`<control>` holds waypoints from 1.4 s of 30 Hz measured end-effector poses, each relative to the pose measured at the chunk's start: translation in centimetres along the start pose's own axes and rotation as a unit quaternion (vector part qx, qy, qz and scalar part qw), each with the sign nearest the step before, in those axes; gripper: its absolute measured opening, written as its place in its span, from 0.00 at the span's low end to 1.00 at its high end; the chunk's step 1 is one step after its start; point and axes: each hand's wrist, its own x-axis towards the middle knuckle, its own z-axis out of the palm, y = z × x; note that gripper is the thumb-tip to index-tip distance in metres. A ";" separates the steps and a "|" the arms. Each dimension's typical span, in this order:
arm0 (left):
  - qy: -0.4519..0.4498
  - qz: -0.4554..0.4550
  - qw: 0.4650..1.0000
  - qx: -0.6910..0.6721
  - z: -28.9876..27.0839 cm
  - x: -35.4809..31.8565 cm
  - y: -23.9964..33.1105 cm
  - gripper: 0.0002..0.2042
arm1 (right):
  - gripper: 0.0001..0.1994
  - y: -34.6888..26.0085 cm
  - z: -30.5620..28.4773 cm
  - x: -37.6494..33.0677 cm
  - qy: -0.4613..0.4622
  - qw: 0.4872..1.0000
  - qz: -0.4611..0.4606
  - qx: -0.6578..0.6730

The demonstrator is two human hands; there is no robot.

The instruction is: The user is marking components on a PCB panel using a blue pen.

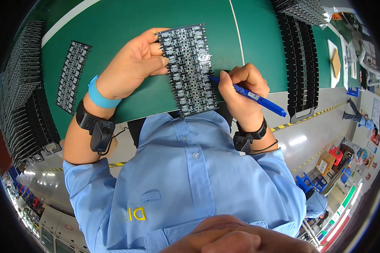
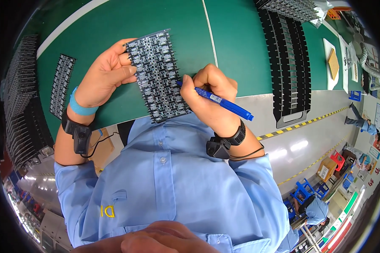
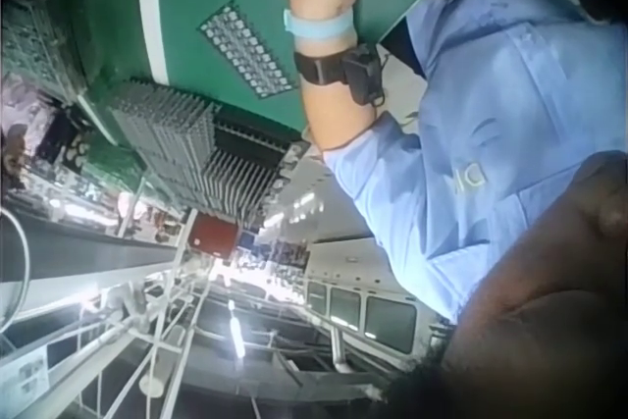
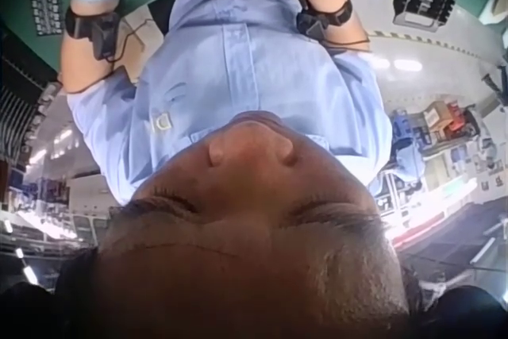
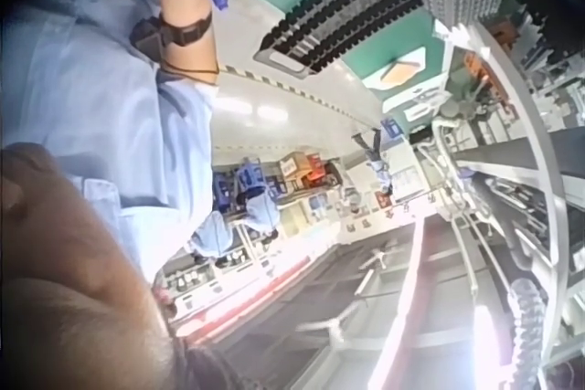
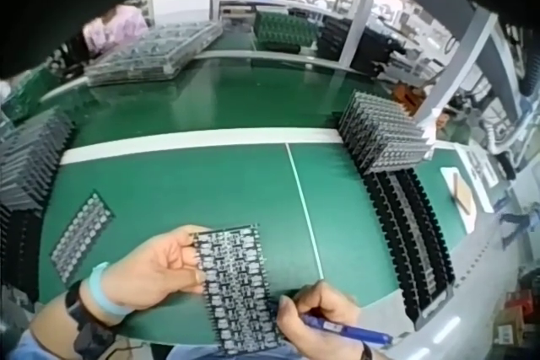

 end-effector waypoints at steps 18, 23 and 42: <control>0.016 -0.012 1.000 -0.008 0.0 0.0 -0.1 0.26 | 0.15 -0.6 -0.2 1.1 0.011 1.000 0.004 -0.004; -0.002 -0.006 1.000 -0.016 0.3 0.1 0.2 0.26 | 0.15 0.3 0.0 1.0 0.017 0.999 0.010 0.028; -0.001 -0.011 1.000 -0.019 0.3 -0.1 0.3 0.26 | 0.16 0.3 0.4 1.0 0.009 0.999 0.009 0.029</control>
